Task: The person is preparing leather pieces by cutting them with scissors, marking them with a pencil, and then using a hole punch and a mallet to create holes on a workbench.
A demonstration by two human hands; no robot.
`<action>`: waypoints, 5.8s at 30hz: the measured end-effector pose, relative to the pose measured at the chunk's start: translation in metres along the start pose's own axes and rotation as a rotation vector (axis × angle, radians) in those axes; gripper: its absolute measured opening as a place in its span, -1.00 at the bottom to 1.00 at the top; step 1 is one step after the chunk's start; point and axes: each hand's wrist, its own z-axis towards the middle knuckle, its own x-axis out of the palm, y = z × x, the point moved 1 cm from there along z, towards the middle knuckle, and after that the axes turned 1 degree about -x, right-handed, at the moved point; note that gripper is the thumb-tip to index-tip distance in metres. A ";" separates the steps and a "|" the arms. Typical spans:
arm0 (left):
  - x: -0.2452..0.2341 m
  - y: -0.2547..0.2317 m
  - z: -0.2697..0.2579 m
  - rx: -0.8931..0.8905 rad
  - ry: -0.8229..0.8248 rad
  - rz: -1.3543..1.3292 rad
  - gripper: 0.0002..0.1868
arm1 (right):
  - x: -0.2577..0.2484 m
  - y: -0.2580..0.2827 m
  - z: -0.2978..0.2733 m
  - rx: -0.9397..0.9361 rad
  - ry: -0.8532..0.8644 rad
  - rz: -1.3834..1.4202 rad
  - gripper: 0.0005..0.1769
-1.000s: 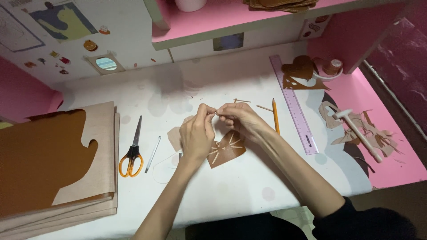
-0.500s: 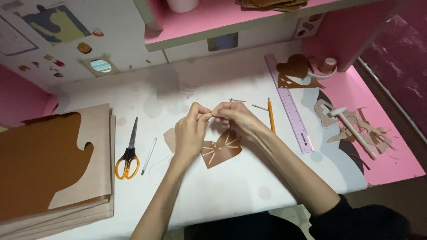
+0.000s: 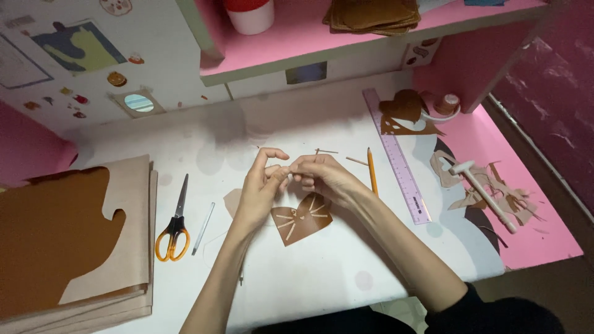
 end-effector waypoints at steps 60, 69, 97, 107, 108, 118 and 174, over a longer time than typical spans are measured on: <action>0.011 0.000 -0.011 0.555 -0.415 0.767 -0.90 | 0.025 0.009 -0.008 -0.350 -0.213 -0.576 -0.87; 0.027 0.032 -0.012 0.574 -0.485 0.792 -0.88 | 0.027 0.001 -0.007 -0.251 -0.218 -0.650 -0.90; -0.017 -0.119 -0.103 0.299 -0.270 -0.158 -0.91 | -0.023 0.003 -0.001 -0.738 -0.609 -0.775 -0.88; -0.081 -0.124 -0.205 0.076 -0.547 0.227 -0.81 | -0.016 0.010 -0.006 -0.854 -0.653 -0.893 -0.86; -0.084 -0.119 -0.208 0.088 -0.558 0.220 -0.81 | -0.013 0.009 -0.006 -0.890 -0.639 -0.928 -0.86; -0.104 -0.098 -0.224 0.284 -0.728 -0.231 -0.82 | -0.026 0.004 0.000 -0.863 -0.660 -0.901 -0.87; 0.007 -0.029 0.004 -0.053 -0.178 -0.235 -0.93 | 0.021 0.017 -0.021 -0.584 -0.419 -0.678 -0.88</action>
